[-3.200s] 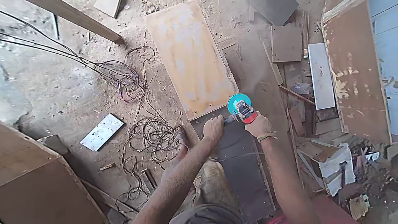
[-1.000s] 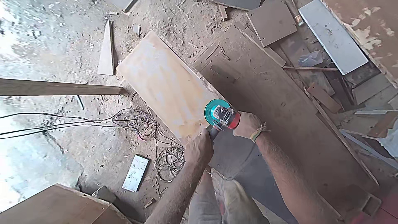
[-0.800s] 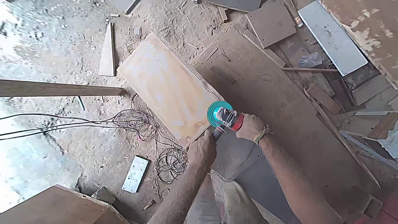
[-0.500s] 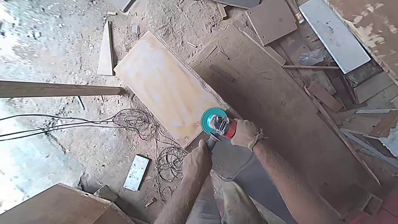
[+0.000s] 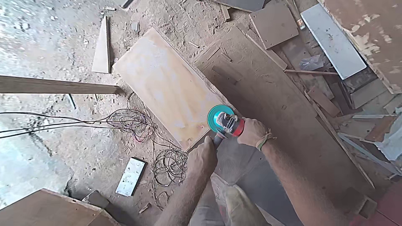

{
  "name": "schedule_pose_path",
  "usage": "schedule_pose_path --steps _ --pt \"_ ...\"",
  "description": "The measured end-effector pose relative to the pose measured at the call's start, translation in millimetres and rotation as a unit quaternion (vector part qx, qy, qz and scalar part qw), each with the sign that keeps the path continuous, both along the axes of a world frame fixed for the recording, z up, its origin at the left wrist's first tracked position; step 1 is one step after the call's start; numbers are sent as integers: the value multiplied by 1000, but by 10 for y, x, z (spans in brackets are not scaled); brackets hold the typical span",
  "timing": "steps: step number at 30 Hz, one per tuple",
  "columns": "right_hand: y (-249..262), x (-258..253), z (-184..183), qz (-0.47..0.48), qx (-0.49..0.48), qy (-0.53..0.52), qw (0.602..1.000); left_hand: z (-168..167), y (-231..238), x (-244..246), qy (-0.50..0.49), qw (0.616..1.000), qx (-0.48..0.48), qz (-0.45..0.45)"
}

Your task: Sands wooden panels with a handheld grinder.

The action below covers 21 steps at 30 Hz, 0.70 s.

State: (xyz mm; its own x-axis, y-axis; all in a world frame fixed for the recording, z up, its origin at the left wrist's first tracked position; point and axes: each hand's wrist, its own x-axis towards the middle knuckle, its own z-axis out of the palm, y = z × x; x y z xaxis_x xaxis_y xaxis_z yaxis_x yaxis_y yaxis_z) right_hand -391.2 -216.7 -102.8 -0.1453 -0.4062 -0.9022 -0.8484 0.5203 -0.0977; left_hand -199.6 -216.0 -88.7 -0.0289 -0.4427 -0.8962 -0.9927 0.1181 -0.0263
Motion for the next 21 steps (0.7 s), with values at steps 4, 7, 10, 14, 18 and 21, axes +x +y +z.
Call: schedule_pose_path --steps 4,7,10,14,18,21 --pt "-76 -188 -12 -20 -14 24 999 42 -181 -213 17 1000 18 -8" --pt "-64 -121 -22 -5 -6 0 1000 93 -118 -134 7 1000 16 -1" --pt "-25 -55 -12 17 9 -13 1000 83 7 -66 -11 1000 16 8" --pt "-90 -147 -33 6 -5 -10 1000 101 -92 -163 -6 1000 19 13" --pt "-146 -17 -32 18 -3 -7 1000 48 -120 -48 -17 1000 21 15" --pt "-109 -30 35 15 9 2 1000 26 -76 -51 -9 1000 20 9"
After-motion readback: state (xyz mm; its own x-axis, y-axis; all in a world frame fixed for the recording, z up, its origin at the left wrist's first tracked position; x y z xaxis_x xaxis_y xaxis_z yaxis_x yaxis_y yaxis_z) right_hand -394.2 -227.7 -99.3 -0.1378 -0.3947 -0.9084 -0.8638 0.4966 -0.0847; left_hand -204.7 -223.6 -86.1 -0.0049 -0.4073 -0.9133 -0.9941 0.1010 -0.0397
